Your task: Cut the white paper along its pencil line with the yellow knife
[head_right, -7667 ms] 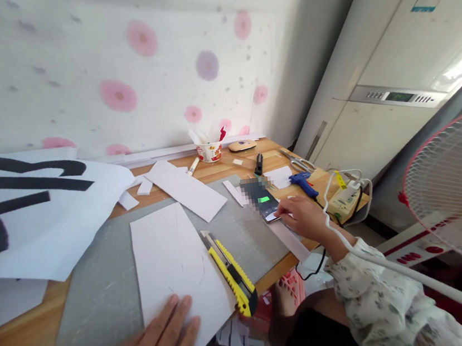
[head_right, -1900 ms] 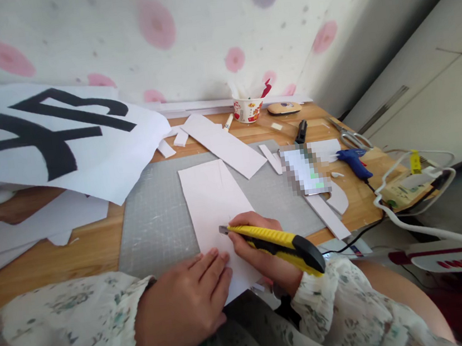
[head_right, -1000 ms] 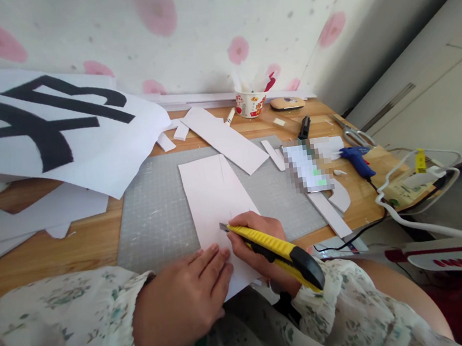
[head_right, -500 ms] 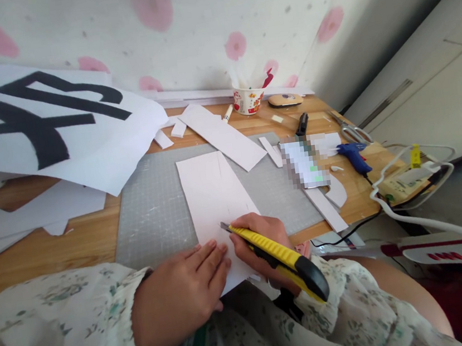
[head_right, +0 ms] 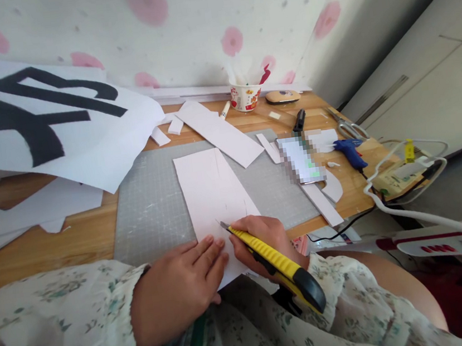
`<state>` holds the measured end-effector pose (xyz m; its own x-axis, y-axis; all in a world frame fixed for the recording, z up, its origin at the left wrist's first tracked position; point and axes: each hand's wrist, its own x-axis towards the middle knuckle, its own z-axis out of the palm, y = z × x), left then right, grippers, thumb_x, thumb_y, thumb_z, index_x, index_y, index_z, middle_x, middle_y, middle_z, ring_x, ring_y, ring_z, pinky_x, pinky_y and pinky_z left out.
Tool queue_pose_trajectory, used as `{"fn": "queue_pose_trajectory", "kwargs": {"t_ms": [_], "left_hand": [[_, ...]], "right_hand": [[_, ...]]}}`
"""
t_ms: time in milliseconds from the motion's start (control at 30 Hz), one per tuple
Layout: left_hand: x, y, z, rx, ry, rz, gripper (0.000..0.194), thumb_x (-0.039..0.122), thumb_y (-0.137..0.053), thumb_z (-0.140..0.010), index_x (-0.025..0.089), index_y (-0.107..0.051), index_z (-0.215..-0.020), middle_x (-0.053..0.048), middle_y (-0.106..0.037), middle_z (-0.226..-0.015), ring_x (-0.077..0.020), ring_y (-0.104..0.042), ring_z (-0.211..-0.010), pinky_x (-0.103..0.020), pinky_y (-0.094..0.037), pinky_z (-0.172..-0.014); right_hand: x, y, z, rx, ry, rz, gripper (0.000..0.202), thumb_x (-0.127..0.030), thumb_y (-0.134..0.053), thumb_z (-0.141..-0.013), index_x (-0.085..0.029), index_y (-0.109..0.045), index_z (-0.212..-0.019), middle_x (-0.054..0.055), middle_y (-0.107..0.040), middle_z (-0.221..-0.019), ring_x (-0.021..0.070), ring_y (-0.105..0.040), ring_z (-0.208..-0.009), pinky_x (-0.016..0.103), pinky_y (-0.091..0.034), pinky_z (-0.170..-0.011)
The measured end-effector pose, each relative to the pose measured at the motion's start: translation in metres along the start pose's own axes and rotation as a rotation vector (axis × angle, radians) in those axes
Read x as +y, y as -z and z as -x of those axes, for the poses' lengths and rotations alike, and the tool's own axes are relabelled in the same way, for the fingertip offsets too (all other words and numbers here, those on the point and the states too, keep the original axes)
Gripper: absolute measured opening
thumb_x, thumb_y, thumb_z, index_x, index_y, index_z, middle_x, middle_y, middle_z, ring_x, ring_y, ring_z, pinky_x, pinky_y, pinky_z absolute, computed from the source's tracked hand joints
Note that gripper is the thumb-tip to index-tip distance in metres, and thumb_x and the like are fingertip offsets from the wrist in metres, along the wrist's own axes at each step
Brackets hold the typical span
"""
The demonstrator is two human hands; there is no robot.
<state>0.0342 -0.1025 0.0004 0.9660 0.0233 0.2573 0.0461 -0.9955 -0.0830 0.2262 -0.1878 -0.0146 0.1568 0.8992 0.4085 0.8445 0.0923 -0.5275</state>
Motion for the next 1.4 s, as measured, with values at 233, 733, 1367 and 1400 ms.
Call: {"fn": "queue_pose_trajectory", "kwargs": {"t_ms": [233, 733, 1367, 1400], "left_hand": [[0.0, 0.001, 0.0, -0.053, 0.004, -0.005, 0.023, 0.016, -0.058, -0.097, 0.005, -0.072, -0.111, -0.022, -0.072, -0.122, -0.0319, -0.074, -0.109, -0.042, -0.063, -0.082], [0.0, 0.003, -0.001, -0.073, 0.012, 0.002, 0.023, 0.014, -0.059, -0.096, 0.005, -0.072, -0.113, -0.02, -0.073, -0.123, -0.032, -0.073, -0.11, -0.042, -0.064, -0.084], [-0.003, 0.005, -0.007, -0.438, 0.094, 0.145, 0.047, 0.031, -0.073, -0.092, 0.008, -0.064, -0.133, -0.024, -0.061, -0.138, -0.0345, -0.062, -0.127, -0.047, -0.057, -0.102], [-0.003, 0.002, -0.006, -0.428, 0.094, 0.15, 0.047, 0.031, -0.073, -0.093, 0.008, -0.064, -0.133, -0.024, -0.062, -0.138, -0.0343, -0.063, -0.127, -0.047, -0.057, -0.102]], "right_hand": [[-0.004, 0.003, 0.002, 0.068, 0.117, -0.027, 0.01, -0.019, -0.06, -0.086, -0.024, -0.065, -0.093, 0.001, -0.076, -0.073, 0.0165, -0.072, -0.061, 0.026, -0.059, -0.06], [-0.011, 0.018, 0.027, 0.018, 0.03, 0.008, 0.012, -0.02, -0.061, -0.083, -0.027, -0.069, -0.088, 0.003, -0.077, -0.07, 0.0224, -0.073, -0.059, 0.032, -0.06, -0.056], [-0.016, 0.011, 0.052, 0.364, 0.034, 0.058, 0.009, -0.02, -0.062, -0.079, -0.028, -0.063, -0.083, 0.002, -0.076, -0.072, 0.0237, -0.074, -0.063, 0.034, -0.063, -0.061], [-0.016, 0.01, 0.051, 0.354, 0.032, 0.056, 0.007, -0.021, -0.062, -0.079, -0.027, -0.064, -0.082, 0.003, -0.075, -0.071, 0.0232, -0.073, -0.062, 0.032, -0.062, -0.058]]}}
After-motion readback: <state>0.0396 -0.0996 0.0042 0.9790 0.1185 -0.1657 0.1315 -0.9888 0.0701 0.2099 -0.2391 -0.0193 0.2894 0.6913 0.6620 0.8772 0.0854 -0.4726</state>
